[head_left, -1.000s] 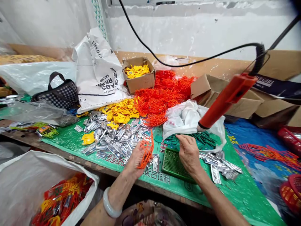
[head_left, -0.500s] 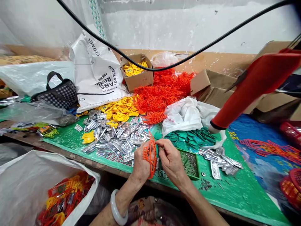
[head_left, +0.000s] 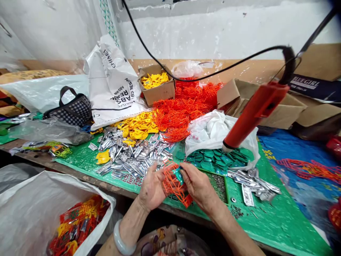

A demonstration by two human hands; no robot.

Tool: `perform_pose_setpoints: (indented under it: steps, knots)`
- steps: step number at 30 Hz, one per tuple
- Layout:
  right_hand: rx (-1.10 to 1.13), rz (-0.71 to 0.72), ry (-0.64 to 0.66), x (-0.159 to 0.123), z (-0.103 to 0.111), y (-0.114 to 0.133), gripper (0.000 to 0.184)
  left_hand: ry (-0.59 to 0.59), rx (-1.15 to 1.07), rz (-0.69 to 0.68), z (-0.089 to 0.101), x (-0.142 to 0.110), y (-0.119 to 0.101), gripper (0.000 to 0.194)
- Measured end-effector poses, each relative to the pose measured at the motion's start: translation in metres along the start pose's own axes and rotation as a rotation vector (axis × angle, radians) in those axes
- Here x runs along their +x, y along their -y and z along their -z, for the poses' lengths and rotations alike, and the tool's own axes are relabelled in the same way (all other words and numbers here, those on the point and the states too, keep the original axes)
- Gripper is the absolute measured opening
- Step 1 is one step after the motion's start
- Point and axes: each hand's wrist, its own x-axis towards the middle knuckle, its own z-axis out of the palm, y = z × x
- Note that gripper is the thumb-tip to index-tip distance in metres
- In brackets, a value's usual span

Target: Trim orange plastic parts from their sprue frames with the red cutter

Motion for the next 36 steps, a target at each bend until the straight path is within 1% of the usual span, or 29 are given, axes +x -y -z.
perform_pose_setpoints:
  steps: [3,5,6,8,11,13,16,19,22,26,29,31,34,36]
  knots:
    - [-0.002,0.108,0.062,0.006,0.006,0.0,0.03,-0.084,0.056,-0.083,-0.004,0.0,0.004,0.027]
    - [-0.015,0.131,0.079,0.008,0.009,0.0,0.031,-0.157,0.085,-0.108,-0.007,0.001,0.01,0.028]
    - [-0.044,0.115,0.081,0.009,0.01,0.001,0.031,-0.198,0.084,-0.115,-0.008,0.002,0.013,0.031]
    - [-0.154,0.033,0.08,0.009,0.01,0.005,0.03,-0.281,0.066,-0.15,-0.01,0.004,0.018,0.036]
    - [-0.296,-0.098,0.083,0.004,0.005,0.013,0.026,-0.368,0.028,-0.253,-0.012,0.006,0.023,0.038]
    - [-0.294,-0.136,0.061,0.001,0.0,0.02,0.025,-0.394,0.012,-0.305,-0.014,0.008,0.024,0.039]
    - [-0.269,-0.152,-0.019,0.0,-0.007,0.028,0.026,-0.426,0.001,-0.338,-0.018,0.008,0.023,0.04]
    - [-0.259,-0.151,-0.064,0.002,-0.01,0.033,0.021,-0.423,-0.041,-0.329,-0.023,0.006,0.022,0.041]
    - [-0.26,-0.163,-0.041,0.005,-0.01,0.038,0.015,-0.385,-0.049,-0.314,-0.025,0.003,0.025,0.037]
    - [-0.251,-0.21,-0.018,0.007,-0.008,0.046,0.014,-0.363,0.14,-0.378,-0.021,-0.001,0.032,0.037]
    - [-0.216,-0.22,-0.063,0.006,-0.005,0.049,0.019,-0.355,0.273,-0.385,-0.019,-0.003,0.035,0.042]
    - [-0.195,-0.203,-0.095,0.005,0.0,0.048,0.026,-0.339,0.285,-0.377,-0.019,-0.005,0.034,0.045]
    - [-0.148,-0.146,-0.118,0.003,0.013,0.039,0.04,-0.293,0.168,-0.348,-0.023,-0.008,0.026,0.048]
    - [-0.079,-0.133,-0.105,0.002,0.024,0.033,0.049,-0.281,0.081,-0.309,-0.025,-0.01,0.02,0.049]
